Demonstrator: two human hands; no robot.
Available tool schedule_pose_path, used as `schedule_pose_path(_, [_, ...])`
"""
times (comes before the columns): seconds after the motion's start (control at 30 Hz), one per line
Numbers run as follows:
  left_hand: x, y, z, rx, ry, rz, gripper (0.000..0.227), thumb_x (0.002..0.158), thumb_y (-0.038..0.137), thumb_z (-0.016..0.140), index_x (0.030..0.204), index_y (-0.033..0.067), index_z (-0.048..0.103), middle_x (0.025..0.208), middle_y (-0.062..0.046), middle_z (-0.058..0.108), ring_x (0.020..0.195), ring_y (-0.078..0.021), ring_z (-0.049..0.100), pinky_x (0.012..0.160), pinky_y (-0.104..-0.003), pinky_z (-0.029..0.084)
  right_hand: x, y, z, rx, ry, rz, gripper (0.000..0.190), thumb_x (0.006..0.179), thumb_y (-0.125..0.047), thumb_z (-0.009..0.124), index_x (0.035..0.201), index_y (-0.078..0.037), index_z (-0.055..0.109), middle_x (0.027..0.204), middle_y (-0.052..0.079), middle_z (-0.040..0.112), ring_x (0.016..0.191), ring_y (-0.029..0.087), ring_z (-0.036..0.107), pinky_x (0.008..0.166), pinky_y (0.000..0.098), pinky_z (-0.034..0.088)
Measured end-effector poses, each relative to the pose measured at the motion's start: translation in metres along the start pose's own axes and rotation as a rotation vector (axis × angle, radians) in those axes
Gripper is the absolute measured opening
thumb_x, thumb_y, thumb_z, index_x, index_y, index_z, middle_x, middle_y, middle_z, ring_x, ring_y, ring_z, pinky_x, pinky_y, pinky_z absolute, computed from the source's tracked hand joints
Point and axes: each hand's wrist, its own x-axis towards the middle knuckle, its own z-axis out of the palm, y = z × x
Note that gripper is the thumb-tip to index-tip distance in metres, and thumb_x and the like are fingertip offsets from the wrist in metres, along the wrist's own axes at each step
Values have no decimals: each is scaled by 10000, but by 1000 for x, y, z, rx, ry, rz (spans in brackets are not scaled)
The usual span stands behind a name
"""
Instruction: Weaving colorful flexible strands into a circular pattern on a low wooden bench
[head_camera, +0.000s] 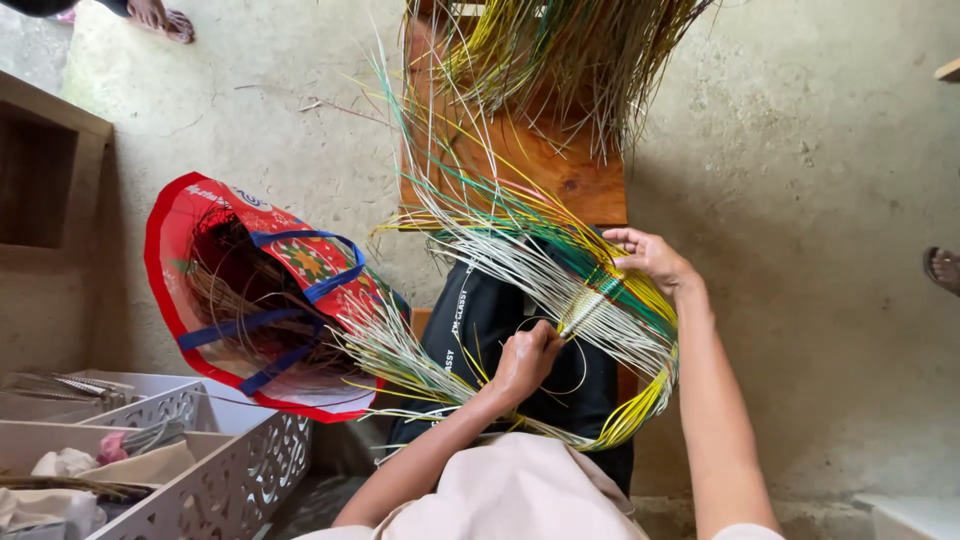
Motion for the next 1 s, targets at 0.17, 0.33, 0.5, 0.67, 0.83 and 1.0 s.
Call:
schedule_pose_path(0.17, [4, -3, 5, 61, -34, 32, 131, 919, 282, 716, 960, 181, 644, 767, -178, 733, 834, -432, 728, 746, -532, 569, 52, 78, -33, -42, 161, -11, 510, 800, -50, 833, 1267, -75, 630, 831, 47, 710, 723, 125, 681, 639, 243, 578])
schedule_pose_path(0.33, [0, -2, -3, 5, -21, 5, 129, 906, 283, 737, 946, 192, 655, 769, -158, 737, 841, -414, 733, 734, -516, 575, 3, 8, 2, -24, 14, -37, 707, 770, -29, 815, 1428, -103, 568, 887, 55, 660, 776, 132, 642, 686, 272, 570])
schedule_pose_path(0.5, [4, -9, 6, 23, -23, 13, 125, 912, 296, 731, 938, 199, 657, 760, -134, 737, 827, -394, 739, 735, -498, 579, 6, 19, 7, -626, 158, 92, 1079, 583, -413, 994, 1531, -228, 514, 1247, 279, 658, 1263, 422, 604, 1120, 499, 430])
schedule_pose_path(0.67, [3, 11, -17, -99, 46, 161, 87, 871, 198, 749, 925, 150, 701, 826, -132, 749, 821, -370, 743, 682, -441, 595, 4, 29, 5, -826, 164, -183, 983, 696, -470, 904, 1561, -260, 485, 1362, 118, 608, 1295, 373, 544, 1126, 557, 390])
schedule_pose_path(0.83, [12, -5, -62, -148, 271, 286, 248, 847, 227, 826, 991, 54, 721, 937, -177, 712, 822, -370, 732, 660, -430, 610, -24, 23, 13, -810, 25, -215, 1139, 684, -448, 838, 1645, -166, 296, 1594, 223, 371, 1487, 461, 291, 1191, 672, 182])
schedule_pose_path(1.0, [24, -10, -52, -163, 111, 153, 666, 812, 431, 853, 1239, -32, 637, 1027, -254, 663, 976, -453, 698, 811, -524, 610, -16, -23, 74, -963, 123, 32, 1485, 561, -733, 882, 1675, -149, 94, 1608, 285, 337, 1554, 385, 216, 1251, 614, 85])
